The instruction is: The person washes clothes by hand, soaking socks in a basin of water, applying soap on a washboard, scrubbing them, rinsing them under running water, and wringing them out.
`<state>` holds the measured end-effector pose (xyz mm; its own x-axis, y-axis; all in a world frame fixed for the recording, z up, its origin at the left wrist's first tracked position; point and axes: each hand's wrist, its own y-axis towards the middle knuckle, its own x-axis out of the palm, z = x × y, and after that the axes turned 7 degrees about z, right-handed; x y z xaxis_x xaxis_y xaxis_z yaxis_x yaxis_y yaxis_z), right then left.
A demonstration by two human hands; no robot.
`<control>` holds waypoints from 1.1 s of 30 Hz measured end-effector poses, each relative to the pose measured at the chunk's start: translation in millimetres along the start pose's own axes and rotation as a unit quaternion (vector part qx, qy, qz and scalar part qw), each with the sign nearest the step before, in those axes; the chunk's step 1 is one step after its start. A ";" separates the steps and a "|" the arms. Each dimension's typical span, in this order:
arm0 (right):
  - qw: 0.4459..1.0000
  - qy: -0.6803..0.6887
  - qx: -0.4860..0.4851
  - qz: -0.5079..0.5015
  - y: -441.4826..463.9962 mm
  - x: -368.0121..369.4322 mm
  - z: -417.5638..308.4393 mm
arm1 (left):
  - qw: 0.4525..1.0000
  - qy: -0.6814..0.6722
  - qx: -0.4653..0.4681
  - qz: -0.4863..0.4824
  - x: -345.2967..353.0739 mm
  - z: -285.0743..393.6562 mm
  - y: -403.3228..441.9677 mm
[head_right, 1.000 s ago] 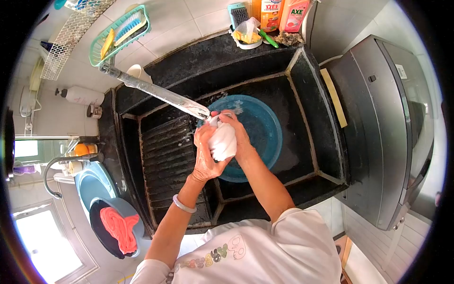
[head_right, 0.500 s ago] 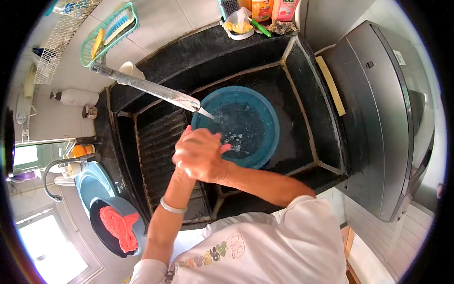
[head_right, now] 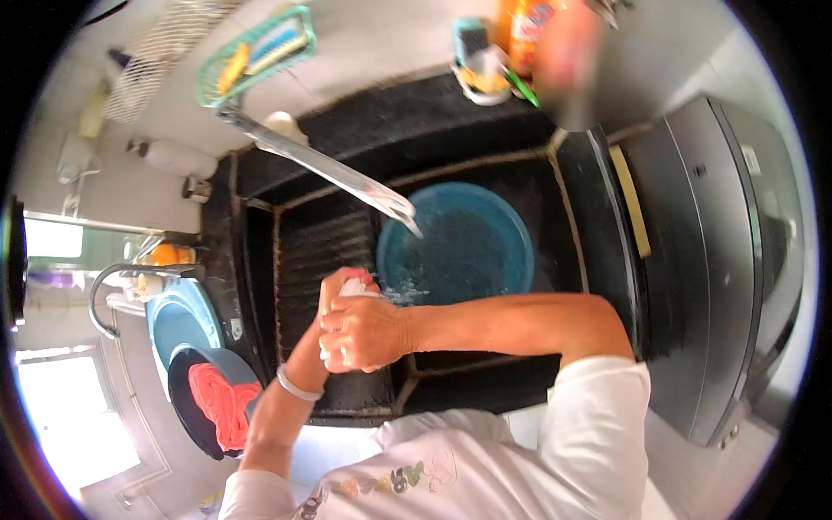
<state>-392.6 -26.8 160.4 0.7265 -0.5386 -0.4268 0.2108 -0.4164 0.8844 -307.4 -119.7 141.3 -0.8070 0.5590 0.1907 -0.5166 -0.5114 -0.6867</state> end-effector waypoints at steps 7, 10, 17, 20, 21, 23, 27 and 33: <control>0.959 0.015 0.278 0.047 88.2 -2.9 96.0 | 0.957 -0.186 0.195 0.111 -75.2 12.2 -40.7; 0.927 -0.029 0.369 0.064 115.9 8.8 162.9 | 0.905 0.130 0.322 0.245 -85.1 9.0 -81.5; 0.824 -0.266 0.482 -0.131 175.0 33.9 246.6 | 0.855 0.185 0.412 0.256 -117.8 -20.2 -128.1; 0.834 -0.310 0.404 -0.213 187.6 49.7 246.0 | 0.848 0.167 0.415 0.284 -125.1 -28.2 -148.2; 0.829 -0.301 0.443 -0.158 190.6 59.6 248.9 | 0.849 0.173 0.407 0.291 -126.3 -30.5 -153.5; 0.813 -0.214 0.527 -0.123 199.4 74.7 263.0 | 0.842 0.174 0.412 0.301 -132.3 -39.4 -157.3; 0.863 -0.103 0.484 -0.102 180.2 86.6 276.5 | 0.833 0.181 0.417 0.314 -137.2 -44.1 -168.8; 0.691 0.296 0.592 -0.289 89.7 108.9 50.8 | 0.812 0.164 0.469 0.305 -130.7 -42.3 -167.5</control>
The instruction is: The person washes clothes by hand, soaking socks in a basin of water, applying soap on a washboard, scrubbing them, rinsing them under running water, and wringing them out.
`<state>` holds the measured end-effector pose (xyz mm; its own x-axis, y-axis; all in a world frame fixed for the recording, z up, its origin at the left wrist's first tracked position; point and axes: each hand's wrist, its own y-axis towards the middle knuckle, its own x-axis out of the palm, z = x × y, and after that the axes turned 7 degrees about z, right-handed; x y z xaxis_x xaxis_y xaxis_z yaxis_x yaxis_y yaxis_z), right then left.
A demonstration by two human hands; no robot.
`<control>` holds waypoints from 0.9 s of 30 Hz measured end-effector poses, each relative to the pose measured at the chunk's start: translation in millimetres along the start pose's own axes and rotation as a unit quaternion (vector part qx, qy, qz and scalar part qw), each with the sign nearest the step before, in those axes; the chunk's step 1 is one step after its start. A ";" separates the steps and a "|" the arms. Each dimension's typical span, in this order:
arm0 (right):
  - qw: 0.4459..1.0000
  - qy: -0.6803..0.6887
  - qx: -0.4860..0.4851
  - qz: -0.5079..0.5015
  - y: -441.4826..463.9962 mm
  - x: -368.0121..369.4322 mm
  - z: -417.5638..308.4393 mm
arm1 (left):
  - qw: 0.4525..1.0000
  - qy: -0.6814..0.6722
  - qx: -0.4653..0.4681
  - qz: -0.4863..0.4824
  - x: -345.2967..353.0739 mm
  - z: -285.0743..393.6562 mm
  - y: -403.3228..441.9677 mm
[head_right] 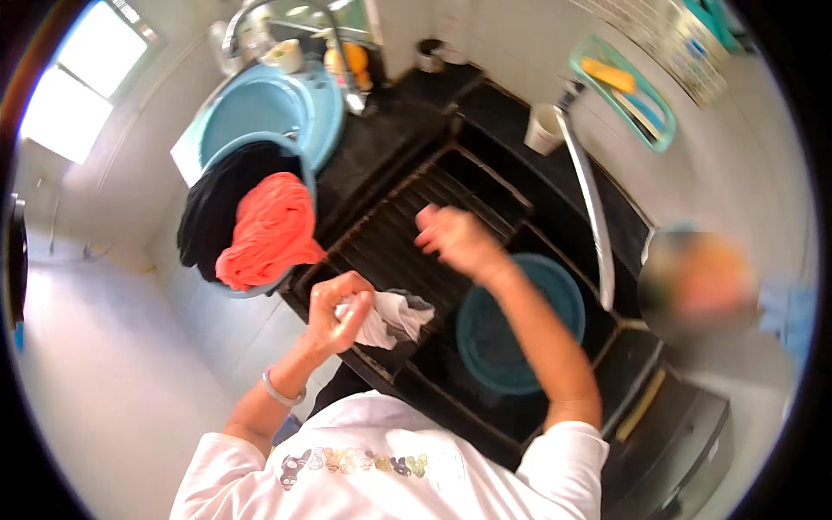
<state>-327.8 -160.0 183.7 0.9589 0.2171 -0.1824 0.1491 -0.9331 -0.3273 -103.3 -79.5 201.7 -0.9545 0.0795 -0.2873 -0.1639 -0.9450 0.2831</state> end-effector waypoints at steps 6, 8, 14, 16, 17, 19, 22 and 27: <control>0.942 0.299 0.142 -0.056 -105.9 73.1 84.3 | 0.959 0.088 0.257 -0.075 25.1 20.3 2.4; 0.922 0.365 0.128 -0.034 -133.5 74.4 77.0 | 0.939 0.093 0.317 -0.093 41.6 27.9 -0.4; 0.780 0.607 0.047 -0.148 -184.1 43.7 90.1 | 0.862 0.028 0.479 -0.165 92.6 50.0 -15.8; 0.614 0.768 -0.020 -0.181 -182.6 62.3 106.2 | 0.844 -0.043 0.502 -0.187 110.3 65.9 -26.1; 0.522 0.827 -0.058 -0.199 -181.3 68.0 112.3 | 0.834 -0.080 0.511 -0.194 121.1 73.1 -32.0; 0.599 0.776 -0.153 -0.128 -200.4 61.1 109.0 | 0.823 -0.115 0.519 -0.201 136.1 78.5 -43.2; 0.614 0.775 -0.147 0.007 -245.8 47.6 79.2 | 0.825 -0.179 0.495 -0.205 151.7 90.9 -54.5; 0.591 0.776 -0.210 0.068 -258.2 39.6 100.2 | 0.833 -0.133 0.497 -0.204 160.5 92.4 -74.6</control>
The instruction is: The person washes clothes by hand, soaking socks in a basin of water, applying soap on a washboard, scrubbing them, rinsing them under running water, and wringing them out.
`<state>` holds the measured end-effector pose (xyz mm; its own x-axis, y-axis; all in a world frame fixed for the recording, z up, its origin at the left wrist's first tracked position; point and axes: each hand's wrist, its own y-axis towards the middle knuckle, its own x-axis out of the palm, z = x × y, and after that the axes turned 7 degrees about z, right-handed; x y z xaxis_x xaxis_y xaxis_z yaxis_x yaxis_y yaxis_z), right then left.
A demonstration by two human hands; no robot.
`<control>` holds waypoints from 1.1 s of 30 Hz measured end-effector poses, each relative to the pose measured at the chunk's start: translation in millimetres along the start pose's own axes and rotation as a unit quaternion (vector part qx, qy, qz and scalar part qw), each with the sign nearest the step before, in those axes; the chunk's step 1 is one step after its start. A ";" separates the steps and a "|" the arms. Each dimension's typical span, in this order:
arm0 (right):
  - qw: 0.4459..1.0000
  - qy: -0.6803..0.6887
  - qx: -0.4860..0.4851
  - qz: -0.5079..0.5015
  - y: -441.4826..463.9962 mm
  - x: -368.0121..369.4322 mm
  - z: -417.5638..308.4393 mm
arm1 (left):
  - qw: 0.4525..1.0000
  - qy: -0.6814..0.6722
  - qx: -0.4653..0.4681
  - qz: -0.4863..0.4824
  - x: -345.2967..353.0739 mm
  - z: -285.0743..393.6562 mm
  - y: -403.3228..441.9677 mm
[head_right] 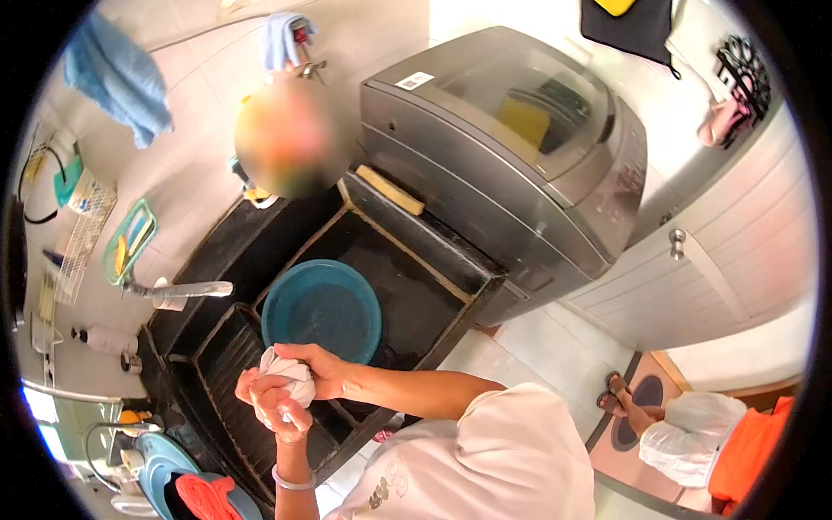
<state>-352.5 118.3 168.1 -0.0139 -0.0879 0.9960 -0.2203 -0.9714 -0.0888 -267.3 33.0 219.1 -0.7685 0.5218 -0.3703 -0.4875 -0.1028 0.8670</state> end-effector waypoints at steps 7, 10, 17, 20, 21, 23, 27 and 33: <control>0.994 0.051 -0.071 0.070 -10.7 13.2 0.2 | 0.998 -0.025 -0.051 0.004 14.8 9.2 -1.7; 0.988 0.097 -0.055 0.104 -7.7 6.5 2.7 | 0.997 -0.016 -0.077 0.002 12.9 12.4 1.6; 0.984 0.110 -0.044 0.131 -12.8 12.6 5.4 | 0.995 -0.032 -0.095 0.000 13.2 10.3 -0.2; 0.982 0.107 -0.049 0.146 -12.6 14.6 3.3 | 0.994 -0.032 -0.104 0.005 14.9 10.9 0.9; 0.982 0.102 -0.057 0.151 -12.8 15.2 2.3 | 0.994 -0.030 -0.107 0.004 15.4 11.4 1.2; 0.979 0.095 -0.074 0.162 -13.4 18.0 0.4 | 0.994 -0.031 -0.106 -0.001 17.1 11.6 1.3; 0.981 0.084 -0.084 0.155 -13.7 16.2 -4.3 | 0.996 -0.017 -0.091 -0.018 19.0 11.8 3.1; 0.984 0.086 -0.071 0.142 -14.8 8.5 -11.6 | 0.995 -0.031 -0.086 -0.028 25.2 14.3 9.6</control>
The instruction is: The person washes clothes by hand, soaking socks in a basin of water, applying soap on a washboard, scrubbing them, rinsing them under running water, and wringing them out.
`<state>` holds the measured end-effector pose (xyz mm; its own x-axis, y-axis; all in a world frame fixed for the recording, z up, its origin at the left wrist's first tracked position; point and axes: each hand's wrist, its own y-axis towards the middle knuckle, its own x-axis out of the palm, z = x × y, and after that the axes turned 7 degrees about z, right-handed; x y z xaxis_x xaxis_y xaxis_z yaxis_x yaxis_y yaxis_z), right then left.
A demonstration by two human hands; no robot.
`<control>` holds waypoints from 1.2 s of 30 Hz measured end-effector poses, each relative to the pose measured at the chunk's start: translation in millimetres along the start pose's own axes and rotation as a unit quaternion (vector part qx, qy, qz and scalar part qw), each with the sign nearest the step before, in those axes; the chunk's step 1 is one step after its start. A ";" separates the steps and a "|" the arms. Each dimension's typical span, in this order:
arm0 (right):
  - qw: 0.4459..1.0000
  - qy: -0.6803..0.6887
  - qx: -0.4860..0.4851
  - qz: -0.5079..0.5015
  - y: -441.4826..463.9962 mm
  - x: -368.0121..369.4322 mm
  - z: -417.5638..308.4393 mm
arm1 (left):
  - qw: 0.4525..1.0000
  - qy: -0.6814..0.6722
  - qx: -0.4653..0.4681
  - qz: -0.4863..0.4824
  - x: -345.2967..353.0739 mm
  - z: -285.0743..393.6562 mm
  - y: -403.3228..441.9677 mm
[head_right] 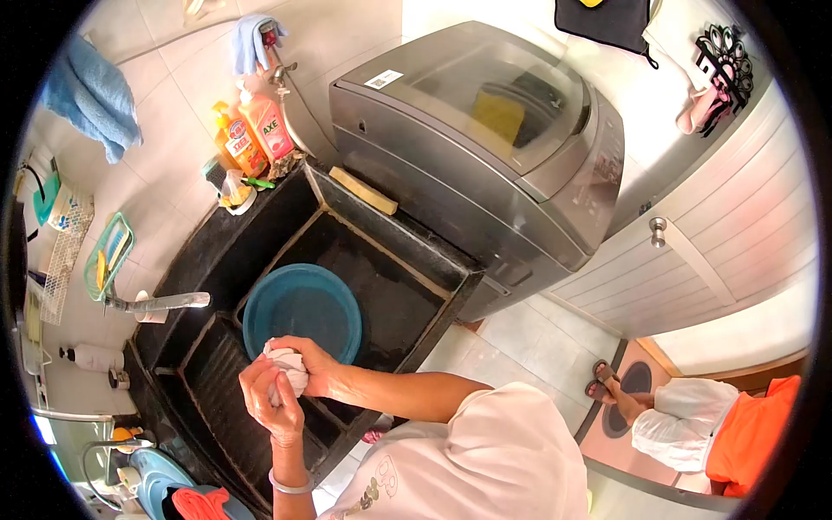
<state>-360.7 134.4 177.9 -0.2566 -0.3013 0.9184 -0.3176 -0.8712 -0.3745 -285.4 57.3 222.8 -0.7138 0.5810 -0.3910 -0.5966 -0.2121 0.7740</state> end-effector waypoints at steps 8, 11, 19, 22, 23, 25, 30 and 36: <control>1.000 -0.009 -0.020 0.015 -5.7 -2.9 -3.4 | 1.000 -0.022 -0.017 -0.014 6.0 1.2 -1.3; 0.999 -0.009 -0.028 0.022 -8.5 -4.6 -2.9 | 0.999 -0.033 -0.027 -0.015 7.3 2.3 -2.9; 0.998 -0.019 -0.027 0.056 -15.4 -2.8 2.9 | 0.999 -0.036 -0.030 -0.018 3.4 3.8 -9.5; 0.999 -0.013 -0.013 0.043 -9.1 -8.5 5.2 | 0.999 -0.028 -0.024 -0.008 -0.3 3.3 -11.0; 0.999 -0.013 -0.019 0.037 -6.5 -11.3 5.7 | 0.999 -0.038 -0.022 -0.003 -0.6 1.6 -12.6; 0.999 -0.020 -0.007 0.028 -1.4 -16.1 9.8 | 0.999 -0.037 -0.029 0.016 -4.6 -2.3 -17.5; 0.999 -0.043 0.029 0.016 -0.4 -6.0 15.7 | 0.999 0.003 -0.012 0.050 -18.0 -1.7 -20.5; 0.990 -0.086 0.086 0.067 10.6 1.1 30.4 | 0.995 0.000 -0.058 0.076 -37.0 -3.7 -27.2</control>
<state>-336.6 113.1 178.9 -0.1211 -0.4669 0.8760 -0.1272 -0.8679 -0.4802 -244.1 38.7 214.4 -0.7989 0.5358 -0.2731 -0.5202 -0.3877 0.7610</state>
